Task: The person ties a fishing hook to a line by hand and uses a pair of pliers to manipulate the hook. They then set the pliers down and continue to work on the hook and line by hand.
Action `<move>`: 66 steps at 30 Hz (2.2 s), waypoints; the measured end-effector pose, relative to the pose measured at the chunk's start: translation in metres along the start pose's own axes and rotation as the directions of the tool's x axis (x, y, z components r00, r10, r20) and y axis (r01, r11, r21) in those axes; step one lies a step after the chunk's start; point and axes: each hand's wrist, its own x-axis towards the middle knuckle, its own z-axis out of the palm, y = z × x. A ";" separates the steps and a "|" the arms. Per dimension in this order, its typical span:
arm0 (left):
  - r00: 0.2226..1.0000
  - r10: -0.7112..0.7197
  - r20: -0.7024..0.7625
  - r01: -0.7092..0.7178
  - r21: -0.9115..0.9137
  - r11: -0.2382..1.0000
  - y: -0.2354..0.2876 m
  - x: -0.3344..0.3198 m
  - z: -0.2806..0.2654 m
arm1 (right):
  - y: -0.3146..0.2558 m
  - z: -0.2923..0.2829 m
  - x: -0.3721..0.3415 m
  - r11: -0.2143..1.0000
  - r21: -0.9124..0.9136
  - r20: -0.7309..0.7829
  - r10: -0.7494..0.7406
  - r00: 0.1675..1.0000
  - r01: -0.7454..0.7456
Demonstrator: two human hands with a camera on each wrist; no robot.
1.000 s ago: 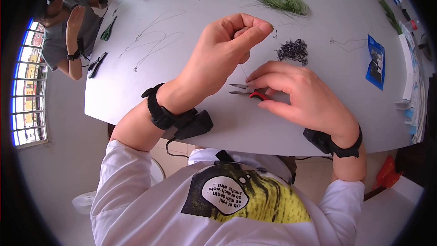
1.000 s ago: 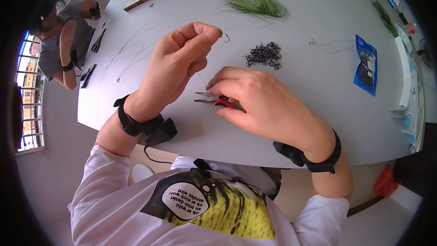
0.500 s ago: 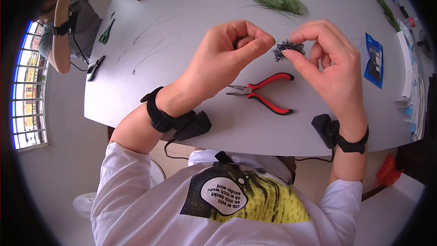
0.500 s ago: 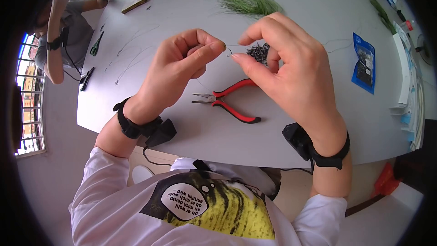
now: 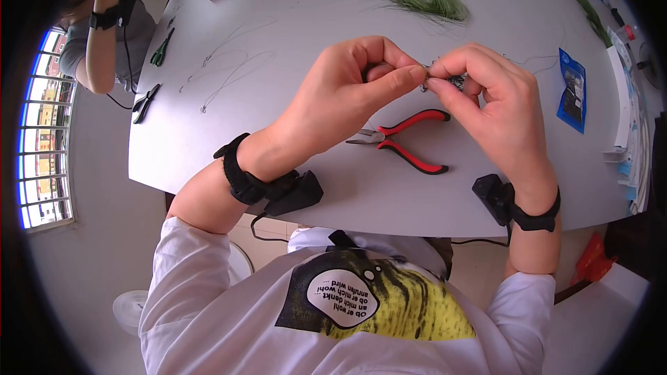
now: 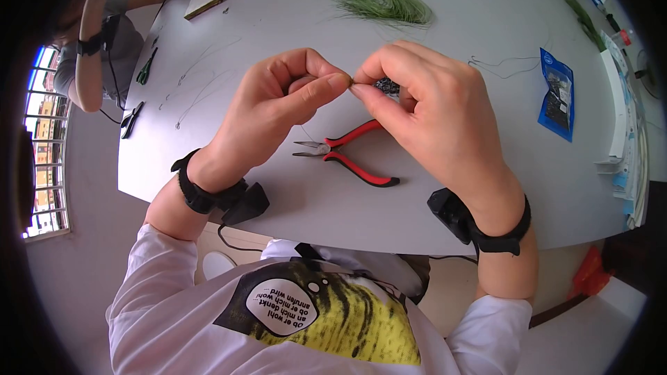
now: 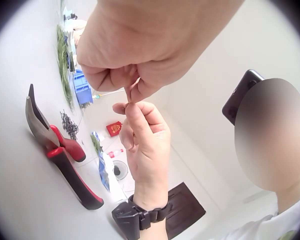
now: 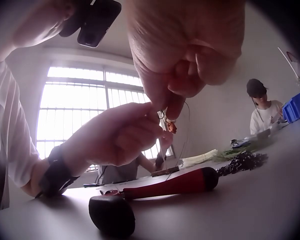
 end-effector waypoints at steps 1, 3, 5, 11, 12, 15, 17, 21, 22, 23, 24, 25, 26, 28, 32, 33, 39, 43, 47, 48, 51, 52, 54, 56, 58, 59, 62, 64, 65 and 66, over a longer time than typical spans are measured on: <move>1.000 0.000 -0.001 0.000 0.000 1.000 0.000 0.000 0.000 | 0.000 0.000 0.000 1.000 0.000 0.000 0.000 1.000 0.000; 1.000 0.001 0.001 -0.001 0.018 1.000 0.001 0.000 -0.001 | -0.001 0.000 0.000 1.000 -0.005 0.003 -0.001 1.000 0.001; 1.000 0.007 -0.003 -0.007 0.029 1.000 -0.001 0.000 -0.001 | -0.001 0.000 0.000 1.000 -0.006 0.003 -0.003 1.000 0.003; 0.999 0.039 0.002 -0.039 0.084 0.996 -0.005 0.001 -0.002 | -0.002 -0.003 0.000 0.999 -0.034 0.026 -0.013 1.000 0.014; 0.998 0.057 0.007 -0.057 0.114 0.992 -0.005 0.001 -0.003 | -0.002 -0.003 -0.001 0.999 -0.031 0.041 -0.007 0.999 0.008; 0.999 0.026 0.022 -0.030 0.159 0.987 0.000 -0.001 -0.003 | -0.001 -0.002 0.001 0.998 -0.050 0.026 -0.028 0.999 0.029; 0.998 0.051 0.023 -0.054 0.191 0.980 -0.001 -0.001 -0.003 | 0.000 -0.002 0.000 0.999 -0.044 0.043 -0.021 0.999 0.023; 0.995 0.095 0.037 -0.101 0.260 0.960 -0.003 0.000 -0.003 | 0.000 -0.001 -0.001 0.999 -0.036 0.057 -0.023 0.998 0.025; 0.995 0.095 0.037 -0.101 0.260 0.960 -0.003 0.000 -0.003 | 0.000 -0.001 -0.001 0.999 -0.036 0.058 -0.023 0.998 0.025; 0.995 0.094 0.044 -0.102 0.274 0.956 -0.003 0.000 -0.003 | 0.001 -0.001 -0.001 0.999 -0.028 0.066 -0.013 0.998 0.015; 0.994 0.093 0.051 -0.104 0.287 0.952 -0.003 0.001 -0.004 | 0.001 -0.001 -0.001 1.000 -0.020 0.074 -0.003 0.997 0.004; 0.994 0.093 0.051 -0.104 0.287 0.952 -0.003 0.001 -0.004 | 0.001 -0.001 -0.001 1.000 -0.020 0.074 -0.003 0.997 0.005; 0.992 0.108 0.062 -0.122 0.311 0.942 -0.002 0.001 -0.004 | 0.001 -0.001 0.000 0.999 0.010 0.078 0.031 0.996 -0.031; 0.990 0.123 0.074 -0.141 0.335 0.932 -0.002 0.001 -0.005 | 0.002 -0.002 0.000 0.997 0.038 0.083 0.064 0.994 -0.068; 0.987 0.145 0.071 -0.160 0.311 0.937 -0.003 0.001 -0.005 | 0.005 -0.008 0.002 0.881 0.313 0.236 0.291 0.927 -0.356; 0.987 0.141 0.071 -0.156 0.282 0.947 -0.003 0.001 -0.006 | 0.006 -0.009 0.003 0.824 0.393 0.264 0.325 0.908 -0.409; 0.986 0.150 0.080 -0.161 0.163 0.973 -0.002 -0.001 -0.005 | 0.020 -0.008 0.005 0.781 0.489 0.274 0.284 0.919 -0.388; 0.982 0.182 0.057 -0.185 0.060 0.981 0.002 -0.003 -0.004 | 0.026 0.007 0.005 0.731 0.561 0.287 0.267 0.920 -0.388; 0.972 0.234 0.027 -0.235 0.030 0.971 0.002 -0.003 -0.004 | 0.023 0.021 0.003 0.632 0.676 0.270 0.267 0.925 -0.380; 0.959 0.284 0.001 -0.283 0.052 0.958 0.001 -0.002 -0.004 | 0.022 0.024 0.002 0.597 0.713 0.258 0.265 0.929 -0.368; 0.947 0.321 -0.032 -0.314 0.129 0.941 -0.002 -0.001 -0.006 | 0.015 0.029 0.000 0.572 0.720 0.262 0.302 0.917 -0.394; 0.947 0.320 -0.032 -0.313 0.127 0.941 -0.003 0.000 -0.006 | 0.014 0.030 0.000 0.572 0.719 0.263 0.303 0.916 -0.395; 0.939 0.337 -0.070 -0.318 0.197 0.927 -0.005 0.001 -0.006 | 0.012 0.031 -0.001 0.557 0.715 0.285 0.319 0.904 -0.423; 0.934 0.343 -0.096 -0.317 0.219 0.923 -0.003 0.002 -0.008 | 0.008 0.031 -0.001 0.553 0.716 0.284 0.328 0.901 -0.427; 0.929 0.350 -0.121 -0.314 0.243 0.918 -0.001 0.002 -0.008 | 0.005 0.032 -0.002 0.548 0.717 0.283 0.335 0.898 -0.431; 0.930 0.341 -0.133 -0.304 0.239 0.922 0.001 0.001 -0.008 | 0.004 0.033 -0.003 0.539 0.726 0.279 0.338 0.899 -0.428; 0.932 0.329 -0.151 -0.291 0.229 0.929 0.001 0.001 -0.007 | 0.000 0.034 -0.003 0.522 0.738 0.273 0.347 0.897 -0.427; 0.932 0.326 -0.156 -0.288 0.224 0.931 0.001 0.001 -0.006 | 0.000 0.034 -0.004 0.515 0.743 0.271 0.351 0.896 -0.427; 0.929 0.330 -0.167 -0.289 0.228 0.930 0.001 0.001 -0.005 | 0.000 0.034 -0.005 0.587 0.712 0.221 0.332 0.917 -0.384; 0.926 0.334 -0.178 -0.290 0.232 0.928 0.001 0.002 -0.005 | 0.000 0.034 -0.006 0.655 0.675 0.171 0.309 0.935 -0.340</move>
